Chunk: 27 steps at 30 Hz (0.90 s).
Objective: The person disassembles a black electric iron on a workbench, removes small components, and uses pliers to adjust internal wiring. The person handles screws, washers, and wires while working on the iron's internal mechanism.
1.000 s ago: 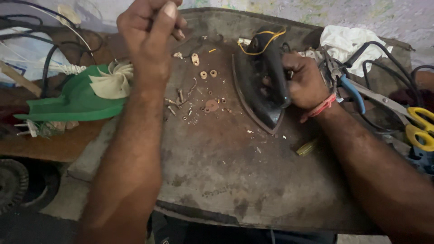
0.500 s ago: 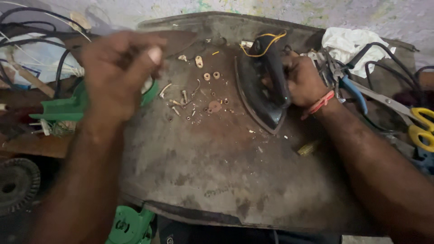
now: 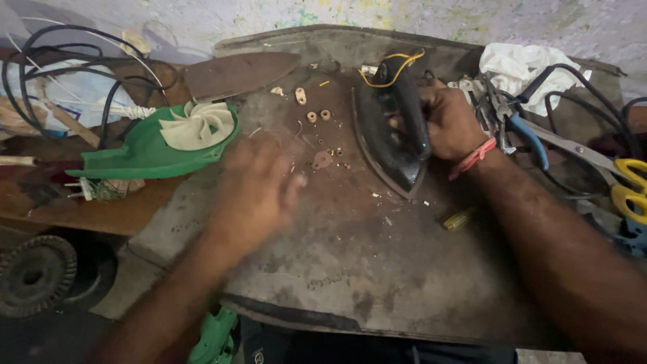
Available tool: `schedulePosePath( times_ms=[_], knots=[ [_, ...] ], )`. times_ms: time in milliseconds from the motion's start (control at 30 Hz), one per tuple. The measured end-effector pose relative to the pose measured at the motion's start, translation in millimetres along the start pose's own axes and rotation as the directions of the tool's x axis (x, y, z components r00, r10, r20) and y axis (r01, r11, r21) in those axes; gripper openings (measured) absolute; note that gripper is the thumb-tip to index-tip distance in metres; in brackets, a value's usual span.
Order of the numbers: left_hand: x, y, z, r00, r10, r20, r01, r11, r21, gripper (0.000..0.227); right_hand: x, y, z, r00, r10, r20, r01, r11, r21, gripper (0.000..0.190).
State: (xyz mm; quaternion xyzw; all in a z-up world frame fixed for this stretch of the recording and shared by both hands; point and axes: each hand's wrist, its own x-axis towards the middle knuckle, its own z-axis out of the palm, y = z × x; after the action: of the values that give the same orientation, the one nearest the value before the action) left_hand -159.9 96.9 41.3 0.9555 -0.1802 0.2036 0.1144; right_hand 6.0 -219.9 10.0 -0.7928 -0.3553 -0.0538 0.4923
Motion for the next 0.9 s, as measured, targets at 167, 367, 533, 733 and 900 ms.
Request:
schedulePosePath(
  times_ms=[167,367,533,733,900],
  knots=[
    [6.1,-50.1,-26.6,0.986,-0.133,-0.098,0.16,0.919,0.36,0.067,-2.7,-1.7,-1.8,0.999,0.048,-0.01,-0.047,0.999,0.026,0.026],
    [1.3,-71.4,-58.9,0.975,-0.221,0.008,0.204,0.916,0.346,0.046,-1.4,-1.4,-5.3,1.0,-0.018,-0.016,0.016,0.994,-0.104,0.028],
    [-16.0,-142.8,-84.7,0.944,-0.329,0.01,0.309,0.896,0.318,0.034,-1.4,-4.7,-5.2,0.999,-0.032,-0.012,0.029,0.987,-0.155,0.027],
    [-7.0,-301.6,-76.7,0.889,-0.452,-0.079,0.42,0.871,-0.255,0.033,-2.2,-4.3,-3.3,1.0,0.005,-0.011,-0.006,0.996,-0.088,0.021],
    [-27.9,-332.7,-70.1,0.905,-0.321,-0.28,0.291,0.946,-0.142,0.04,-2.1,-6.2,-4.5,0.997,0.078,-0.021,-0.079,0.995,-0.054,0.028]
  ],
)
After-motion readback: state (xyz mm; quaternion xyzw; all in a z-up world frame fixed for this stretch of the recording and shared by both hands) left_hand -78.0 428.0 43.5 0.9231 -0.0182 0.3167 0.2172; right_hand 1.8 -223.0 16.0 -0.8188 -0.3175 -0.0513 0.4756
